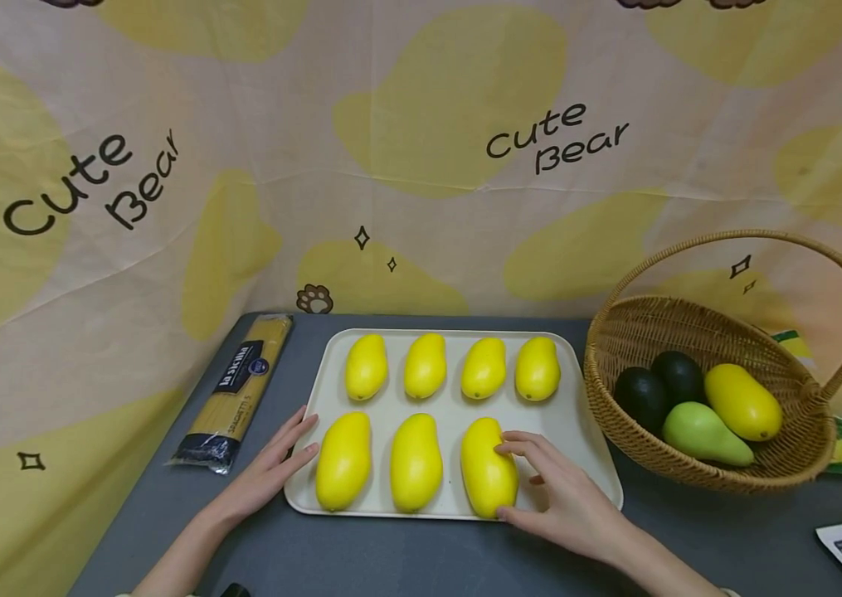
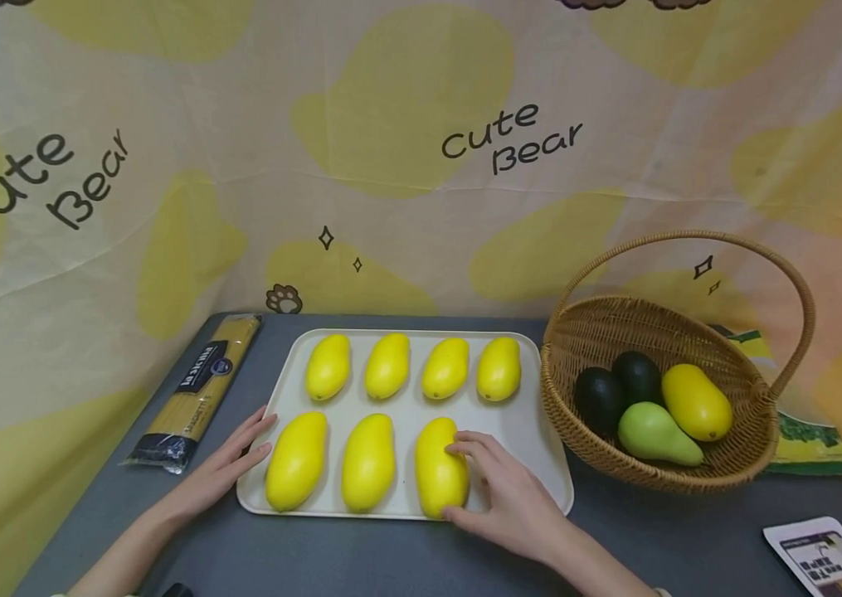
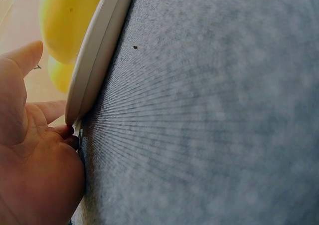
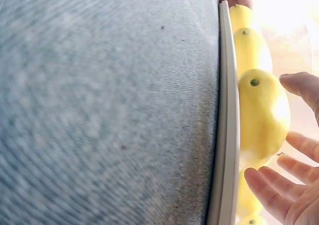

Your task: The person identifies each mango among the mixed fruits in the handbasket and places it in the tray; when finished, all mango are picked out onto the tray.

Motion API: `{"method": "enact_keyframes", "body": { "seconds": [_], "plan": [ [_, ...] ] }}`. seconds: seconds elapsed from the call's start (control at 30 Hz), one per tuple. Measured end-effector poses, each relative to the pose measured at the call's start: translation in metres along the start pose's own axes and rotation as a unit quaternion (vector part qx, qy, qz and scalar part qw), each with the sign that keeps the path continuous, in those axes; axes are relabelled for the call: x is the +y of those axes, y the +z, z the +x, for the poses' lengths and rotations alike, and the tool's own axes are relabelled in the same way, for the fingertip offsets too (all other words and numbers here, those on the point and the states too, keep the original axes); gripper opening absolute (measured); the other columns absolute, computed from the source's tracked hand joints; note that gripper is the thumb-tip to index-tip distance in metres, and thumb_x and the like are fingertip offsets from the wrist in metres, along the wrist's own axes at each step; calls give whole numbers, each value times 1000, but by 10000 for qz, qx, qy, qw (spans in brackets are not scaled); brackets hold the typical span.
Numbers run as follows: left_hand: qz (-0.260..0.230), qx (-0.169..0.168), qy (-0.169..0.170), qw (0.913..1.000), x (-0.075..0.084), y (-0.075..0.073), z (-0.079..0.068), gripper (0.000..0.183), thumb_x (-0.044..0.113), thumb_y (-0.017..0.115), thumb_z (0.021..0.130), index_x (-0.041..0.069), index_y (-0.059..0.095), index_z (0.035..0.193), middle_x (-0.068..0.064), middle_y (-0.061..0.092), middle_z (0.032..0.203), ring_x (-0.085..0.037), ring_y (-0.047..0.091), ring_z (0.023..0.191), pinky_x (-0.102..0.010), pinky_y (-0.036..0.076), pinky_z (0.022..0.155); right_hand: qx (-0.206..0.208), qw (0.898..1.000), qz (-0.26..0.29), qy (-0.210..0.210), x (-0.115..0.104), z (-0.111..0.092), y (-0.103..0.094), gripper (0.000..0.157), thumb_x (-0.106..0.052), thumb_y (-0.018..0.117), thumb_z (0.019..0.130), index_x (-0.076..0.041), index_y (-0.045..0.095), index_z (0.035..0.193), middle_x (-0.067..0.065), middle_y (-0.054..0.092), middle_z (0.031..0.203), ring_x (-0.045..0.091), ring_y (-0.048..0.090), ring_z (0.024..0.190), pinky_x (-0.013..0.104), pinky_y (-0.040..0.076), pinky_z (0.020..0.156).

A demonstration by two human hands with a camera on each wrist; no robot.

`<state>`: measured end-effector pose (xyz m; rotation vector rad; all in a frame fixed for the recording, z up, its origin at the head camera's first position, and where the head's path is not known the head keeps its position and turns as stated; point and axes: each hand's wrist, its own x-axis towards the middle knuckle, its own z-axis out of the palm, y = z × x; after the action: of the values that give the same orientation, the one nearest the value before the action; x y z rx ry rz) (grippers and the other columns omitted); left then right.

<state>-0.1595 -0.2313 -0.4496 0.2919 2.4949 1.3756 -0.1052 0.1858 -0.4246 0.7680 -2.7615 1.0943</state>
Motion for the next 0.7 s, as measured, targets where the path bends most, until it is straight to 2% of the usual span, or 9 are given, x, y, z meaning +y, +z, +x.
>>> {"method": "enact_keyframes", "body": {
  "seconds": [0.17,0.33,0.53,0.7],
  "plan": [
    [-17,-17,-21,10000,1,1,0,64,38,50,101,7,29,154,-17,3,162,-41,-1,146,-67,6,110,330,9992,-99,-186,-1,0,-5,37,-25,81,81,-25,62,113,-4,58,127,12,57,110,28,56,75],
    [-32,-61,-82,9999,0,0,0,66,40,49,101,8,27,154,-16,1,162,-40,-2,147,-67,7,110,790,9951,-94,-589,-2,1,-14,27,-6,80,79,-22,66,97,-11,65,104,7,61,92,28,56,71],
    [-45,-62,-161,9998,-2,1,1,67,42,49,101,9,26,155,-14,1,163,-39,-2,147,-66,7,111,1087,9903,-281,-819,-3,1,-29,28,-4,78,80,-27,66,90,-21,63,89,0,61,79,25,55,67],
    [-14,-78,-108,9999,1,0,0,66,39,50,101,7,27,154,-17,1,162,-42,-1,146,-69,6,109,1053,9899,-394,-865,-4,-1,-46,28,-7,76,83,-31,66,93,-19,65,87,-1,61,78,24,55,68]
  ]
}}
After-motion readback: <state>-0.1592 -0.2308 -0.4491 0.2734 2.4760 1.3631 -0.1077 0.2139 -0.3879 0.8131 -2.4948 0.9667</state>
